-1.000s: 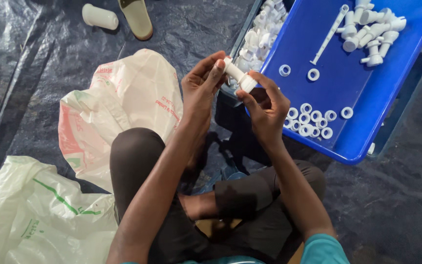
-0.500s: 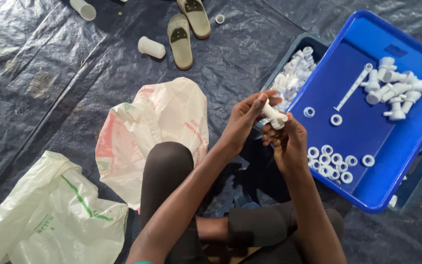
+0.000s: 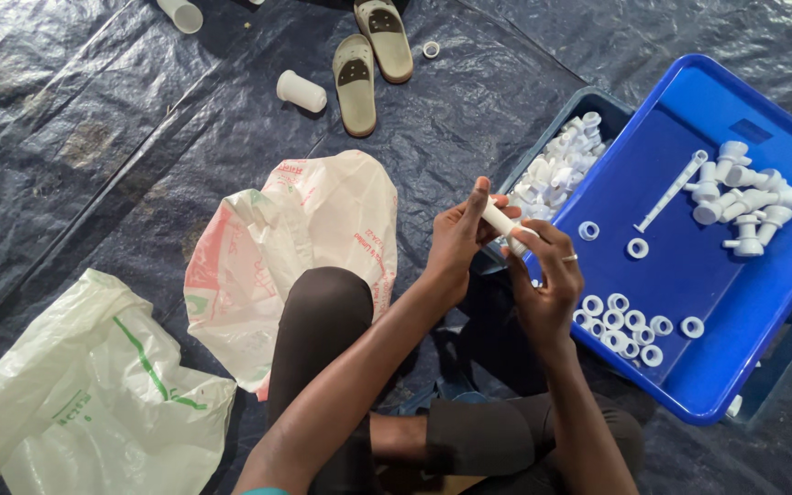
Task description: The person sits on a tarp and assembles white plastic pipe fittings by hand. They pick up a fitting and a washer, insert the washer into the fitting, and place the assembled unit into a blue tray. The person repeats this process for multiple fittings.
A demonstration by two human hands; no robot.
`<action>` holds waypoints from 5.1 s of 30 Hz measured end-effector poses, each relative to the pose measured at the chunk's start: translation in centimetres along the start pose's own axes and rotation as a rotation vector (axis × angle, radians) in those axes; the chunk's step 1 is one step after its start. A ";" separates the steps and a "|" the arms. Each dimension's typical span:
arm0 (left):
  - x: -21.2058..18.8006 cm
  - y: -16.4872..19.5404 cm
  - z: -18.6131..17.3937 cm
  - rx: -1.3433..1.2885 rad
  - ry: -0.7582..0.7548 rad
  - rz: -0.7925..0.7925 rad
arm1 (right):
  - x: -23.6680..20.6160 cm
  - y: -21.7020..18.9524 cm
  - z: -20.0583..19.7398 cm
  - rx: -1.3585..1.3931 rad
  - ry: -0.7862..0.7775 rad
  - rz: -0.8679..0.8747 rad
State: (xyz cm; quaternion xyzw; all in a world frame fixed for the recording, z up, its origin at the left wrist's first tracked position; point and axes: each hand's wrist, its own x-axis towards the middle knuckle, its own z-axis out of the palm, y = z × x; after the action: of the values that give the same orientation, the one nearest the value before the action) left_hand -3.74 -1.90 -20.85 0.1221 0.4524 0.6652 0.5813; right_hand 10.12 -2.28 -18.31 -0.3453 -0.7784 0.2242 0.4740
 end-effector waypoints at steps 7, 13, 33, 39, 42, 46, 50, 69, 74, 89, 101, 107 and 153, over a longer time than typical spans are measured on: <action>-0.3 0.2 0.1 0.077 -0.035 -0.016 | -0.1 0.6 0.3 -0.027 0.015 -0.097; -0.2 0.5 0.2 0.094 -0.124 0.022 | 0.0 0.7 0.1 0.058 0.026 0.017; -1.0 0.8 1.1 0.253 -0.149 0.214 | -0.2 1.5 -0.1 0.723 0.033 0.509; -1.3 0.7 1.3 0.345 0.052 0.225 | -0.1 0.8 -0.4 0.593 0.056 0.461; -1.8 1.2 1.4 0.251 0.009 0.232 | -0.1 0.8 -0.5 0.522 0.058 0.439; -2.3 1.8 1.7 0.290 0.010 0.258 | -0.1 1.0 -0.5 0.610 0.094 0.435; -2.0 2.1 1.6 0.312 -0.011 0.246 | -0.3 1.1 -0.5 0.581 0.100 0.422; -0.1 -0.7 0.7 0.370 0.022 0.291 | 0.1 2.0 -1.5 0.178 -0.079 0.177; -0.4 -0.8 1.5 0.483 -0.005 0.255 | 0.5 2.1 -2.0 0.211 -0.054 0.285; -1.4 0.6 2.3 0.504 -0.030 0.203 | -0.7 5.0 -0.6 0.930 -0.176 0.816; 0.4 -2.1 -0.5 0.151 -0.048 0.131 | -1.0 3.7 -0.6 0.645 -0.001 0.586; 0.8 -2.4 -1.5 -0.041 -0.058 0.001 | -0.9 2.3 -0.3 0.224 0.022 0.135; -0.6 -1.7 0.9 0.102 0.030 0.052 | -2.5 4.9 1.2 0.973 0.049 0.707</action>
State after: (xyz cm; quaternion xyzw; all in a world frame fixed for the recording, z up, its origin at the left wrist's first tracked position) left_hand -1.85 -2.13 -21.40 0.1532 0.4912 0.6579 0.5499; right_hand 11.38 -0.94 -23.57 -0.3319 -0.4130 0.6907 0.4921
